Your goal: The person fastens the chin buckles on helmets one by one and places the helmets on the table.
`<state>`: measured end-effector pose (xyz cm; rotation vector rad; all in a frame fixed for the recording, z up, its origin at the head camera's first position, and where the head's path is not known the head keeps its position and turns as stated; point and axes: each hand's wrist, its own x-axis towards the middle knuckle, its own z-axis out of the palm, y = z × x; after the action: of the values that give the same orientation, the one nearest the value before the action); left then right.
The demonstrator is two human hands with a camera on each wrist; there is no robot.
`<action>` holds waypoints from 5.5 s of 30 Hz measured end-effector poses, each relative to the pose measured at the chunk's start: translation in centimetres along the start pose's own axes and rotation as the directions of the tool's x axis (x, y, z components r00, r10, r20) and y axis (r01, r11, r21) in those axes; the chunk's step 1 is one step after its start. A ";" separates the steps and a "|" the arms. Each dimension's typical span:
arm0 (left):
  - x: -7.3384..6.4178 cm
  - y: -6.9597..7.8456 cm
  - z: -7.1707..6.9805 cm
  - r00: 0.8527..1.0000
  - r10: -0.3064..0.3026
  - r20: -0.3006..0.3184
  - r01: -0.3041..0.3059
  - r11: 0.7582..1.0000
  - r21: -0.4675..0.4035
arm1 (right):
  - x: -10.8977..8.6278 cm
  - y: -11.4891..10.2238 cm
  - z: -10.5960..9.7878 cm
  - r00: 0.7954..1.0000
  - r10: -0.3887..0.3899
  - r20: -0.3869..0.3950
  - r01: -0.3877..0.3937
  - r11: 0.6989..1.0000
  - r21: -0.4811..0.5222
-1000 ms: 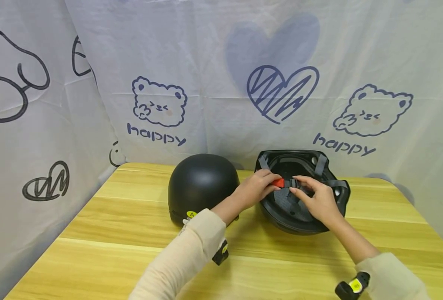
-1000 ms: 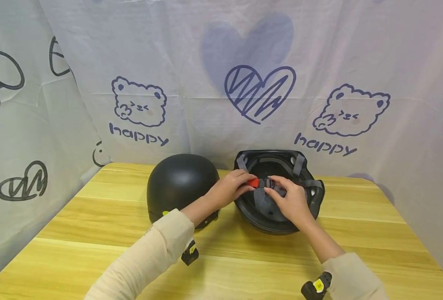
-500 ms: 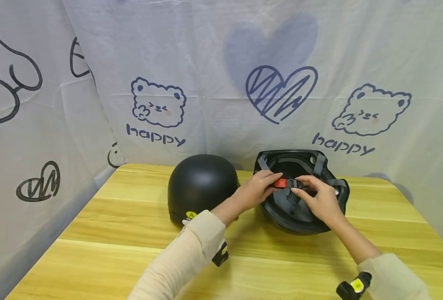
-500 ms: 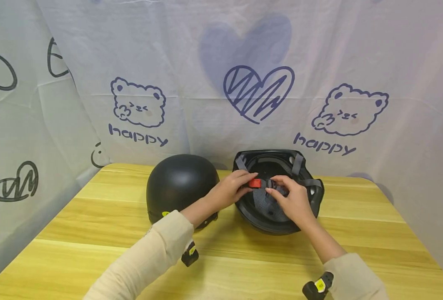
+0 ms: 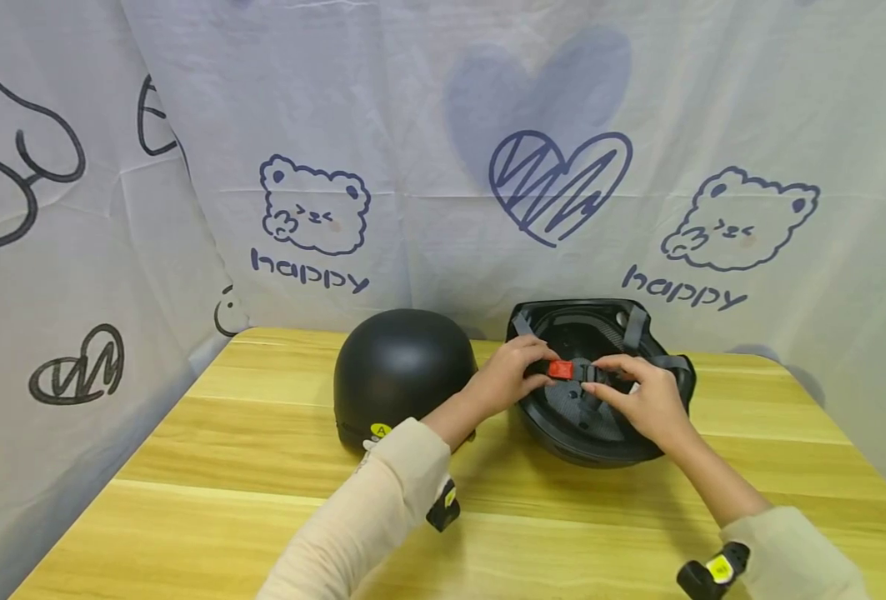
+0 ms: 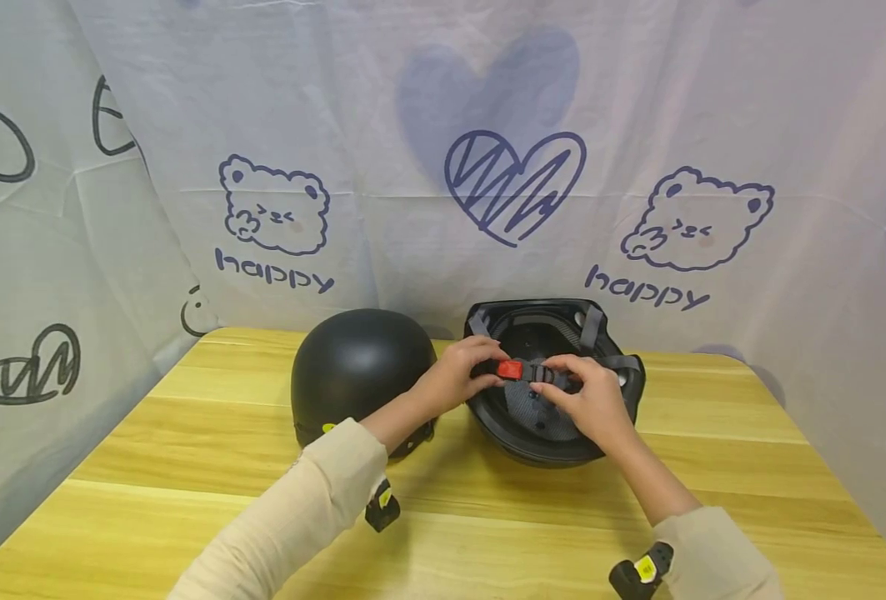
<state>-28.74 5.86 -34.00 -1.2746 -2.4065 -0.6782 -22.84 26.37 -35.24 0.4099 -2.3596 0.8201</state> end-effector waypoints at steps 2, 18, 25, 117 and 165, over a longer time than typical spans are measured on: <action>0.0 0.0 0.0 1.000 -0.003 -0.001 0.003 1.000 -0.008 | 0.0 0.1 0.0 1.000 0.000 0.005 0.000 1.000 -0.007; 0.1 0.1 -0.2 1.000 0.021 0.018 -0.021 0.999 0.042 | 0.4 -0.2 0.0 0.992 -0.112 -0.063 0.107 0.991 -0.076; 0.0 -0.1 -0.2 0.999 0.043 -0.001 -0.043 0.999 0.033 | 0.7 -0.3 0.1 0.982 -0.170 -0.085 0.163 0.983 -0.082; -0.8 -1.5 0.8 0.977 -0.184 -0.111 0.154 0.960 -0.234 | 3.6 6.2 -5.5 0.771 0.426 0.473 -0.484 0.875 0.001; 1.1 -1.0 1.0 0.800 -0.582 0.143 0.579 0.690 -0.434 | 3.5 6.3 -4.6 0.833 0.371 0.410 -0.372 0.925 -0.080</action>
<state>-30.26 6.66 -34.59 -0.5839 -2.7519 -1.5058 -26.47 33.79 -33.04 0.1283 -2.9003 0.9892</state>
